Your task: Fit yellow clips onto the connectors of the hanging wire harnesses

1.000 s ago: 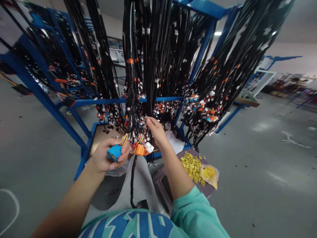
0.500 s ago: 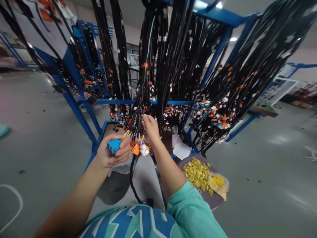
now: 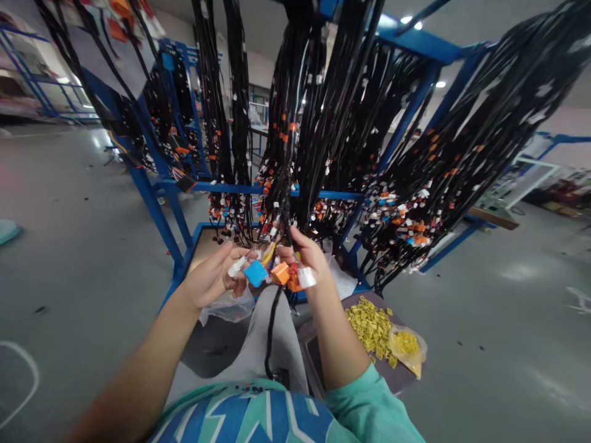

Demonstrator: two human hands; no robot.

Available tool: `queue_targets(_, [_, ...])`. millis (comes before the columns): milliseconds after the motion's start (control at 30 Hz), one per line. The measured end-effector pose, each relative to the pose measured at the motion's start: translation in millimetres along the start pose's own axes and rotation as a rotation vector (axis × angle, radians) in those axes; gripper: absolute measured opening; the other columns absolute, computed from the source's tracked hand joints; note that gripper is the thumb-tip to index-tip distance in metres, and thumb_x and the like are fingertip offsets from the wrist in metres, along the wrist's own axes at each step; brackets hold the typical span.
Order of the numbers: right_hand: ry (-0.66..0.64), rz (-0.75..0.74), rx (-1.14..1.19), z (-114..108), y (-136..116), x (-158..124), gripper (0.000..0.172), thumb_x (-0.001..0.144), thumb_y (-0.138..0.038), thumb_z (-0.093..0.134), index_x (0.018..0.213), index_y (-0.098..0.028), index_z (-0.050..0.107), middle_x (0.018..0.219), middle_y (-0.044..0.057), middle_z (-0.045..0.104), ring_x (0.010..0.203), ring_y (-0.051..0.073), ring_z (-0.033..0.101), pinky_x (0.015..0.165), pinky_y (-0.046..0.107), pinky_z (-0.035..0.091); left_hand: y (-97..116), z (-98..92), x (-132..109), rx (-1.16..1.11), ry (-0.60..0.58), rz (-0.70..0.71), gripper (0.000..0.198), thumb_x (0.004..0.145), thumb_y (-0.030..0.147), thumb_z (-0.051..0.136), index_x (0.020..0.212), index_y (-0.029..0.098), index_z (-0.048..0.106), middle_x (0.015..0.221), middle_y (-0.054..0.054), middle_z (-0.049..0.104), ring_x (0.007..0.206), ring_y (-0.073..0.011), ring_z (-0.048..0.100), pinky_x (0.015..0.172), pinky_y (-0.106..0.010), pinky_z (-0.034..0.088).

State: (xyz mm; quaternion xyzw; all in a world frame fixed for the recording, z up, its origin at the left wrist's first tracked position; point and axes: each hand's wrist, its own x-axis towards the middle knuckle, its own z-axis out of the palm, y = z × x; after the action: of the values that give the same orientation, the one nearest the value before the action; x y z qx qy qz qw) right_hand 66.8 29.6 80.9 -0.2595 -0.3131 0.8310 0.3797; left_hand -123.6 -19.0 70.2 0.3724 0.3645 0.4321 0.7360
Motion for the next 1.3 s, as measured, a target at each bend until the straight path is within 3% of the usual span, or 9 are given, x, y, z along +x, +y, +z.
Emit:
queue_targets(200, [-0.038, -0.235, -0.023, -6.7, -9.8, -35.6, 0.025, 0.078, -0.028, 0.062, 0.100, -0.017, 0.061, 0.073, -0.004, 0.062, 0.033, -0.004, 0.027, 0.030, 0.007, 0.028, -10.8, -8.4, 28.5, 0.275, 0.464, 0.151, 0.011, 0.074, 0.013, 0.059, 0.083, 0.016, 0.054, 0.065, 0.000, 0.060, 0.048, -0.0104, 0.055, 0.045, -0.021, 0.040])
queue_targets(333, [-0.107, -0.220, -0.075, -8.8, -17.3, -43.5, 0.025, 0.073, -0.020, 0.059, 0.097, -0.017, 0.062, 0.069, -0.005, 0.057, 0.030, -0.005, 0.020, 0.025, 0.005, 0.019, 5.3, 3.2, 71.4, 0.291, 0.534, 0.367, 0.017, 0.071, 0.024, 0.069, 0.084, 0.017, 0.059, 0.079, -0.002, 0.064, 0.074, -0.0134, 0.061, 0.061, -0.021, 0.044])
queue_targets(433, [-0.209, -0.217, -0.056, -11.0, -19.4, -41.3, 0.026, 0.072, -0.023, 0.059, 0.098, -0.017, 0.062, 0.065, -0.008, 0.052, 0.029, -0.006, 0.013, 0.023, 0.005, 0.015, 24.5, 21.3, 102.4, 0.146, 0.249, 0.377, 0.023, 0.076, 0.038, 0.066, 0.086, 0.016, 0.064, 0.084, -0.005, 0.068, 0.080, -0.0149, 0.063, 0.066, -0.022, 0.047])
queue_targets(533, [-0.297, -0.227, -0.024, -17.3, -18.7, -38.8, 0.030, 0.074, -0.026, 0.059, 0.102, -0.018, 0.061, 0.062, -0.010, 0.047, 0.027, -0.005, 0.007, 0.021, 0.005, 0.013, 34.8, 35.8, 123.1, 0.006, -0.135, 0.105, 0.030, 0.081, 0.042, 0.058, 0.086, 0.014, 0.066, 0.073, -0.008, 0.070, 0.065, -0.0177, 0.065, 0.061, -0.029, 0.051])
queue_targets(600, [-0.335, -0.233, -0.014, -24.5, -18.8, -39.0, 0.030, 0.076, -0.028, 0.058, 0.104, -0.018, 0.059, 0.061, -0.011, 0.045, 0.026, -0.005, 0.005, 0.020, 0.005, 0.012, 35.6, 40.5, 128.8, -0.026, -0.245, -0.001, 0.022, 0.079, 0.032, 0.062, 0.088, 0.012, 0.067, 0.068, -0.008, 0.070, 0.058, -0.0178, 0.065, 0.060, -0.031, 0.053])
queue_targets(833, [-0.257, -0.288, -0.081, -51.4, -29.6, -46.1, 0.029, 0.074, -0.028, 0.062, 0.101, -0.017, 0.060, 0.063, -0.008, 0.051, 0.026, -0.005, 0.012, 0.021, 0.007, 0.017, 41.8, 38.1, 114.9, -0.030, -0.272, -0.121, 0.007, 0.071, 0.010, 0.060, 0.066, 0.007, 0.066, 0.054, -0.008, 0.067, 0.045, -0.0170, 0.062, 0.050, -0.028, 0.052])
queue_targets(1067, [-0.037, -0.239, -0.366, -80.7, -39.1, -29.9, 0.043, 0.065, -0.031, 0.071, 0.103, -0.016, 0.061, 0.060, -0.003, 0.061, 0.030, 0.003, 0.042, 0.029, 0.014, 0.029, 53.8, 45.1, 94.5, -0.217, -0.344, -0.203, 0.030, 0.083, 0.020, 0.044, 0.097, 0.005, 0.066, 0.076, -0.015, 0.073, 0.070, -0.0231, 0.070, 0.064, -0.035, 0.056])
queue_targets(1200, [0.158, -0.281, -0.459, -86.8, -33.6, -17.1, 0.048, 0.059, -0.032, 0.077, 0.103, -0.020, 0.063, 0.080, 0.000, 0.069, 0.062, 0.013, 0.064, 0.058, 0.024, 0.051, 48.2, 55.4, 90.7, -0.409, -0.410, -0.146, 0.050, 0.089, 0.047, 0.036, 0.105, 0.008, 0.063, 0.089, -0.015, 0.073, 0.089, -0.0284, 0.069, 0.078, -0.043, 0.054])
queue_targets(1300, [0.233, -0.335, -0.672, -84.0, -36.8, -19.4, 0.042, 0.063, -0.036, 0.075, 0.100, -0.020, 0.065, 0.098, 0.003, 0.070, 0.088, 0.019, 0.065, 0.080, 0.033, 0.050, 40.3, 61.8, 93.7, -0.524, -0.411, -0.128, 0.051, 0.088, 0.051, 0.035, 0.100, 0.010, 0.064, 0.090, -0.015, 0.073, 0.092, -0.0295, 0.068, 0.082, -0.046, 0.052])
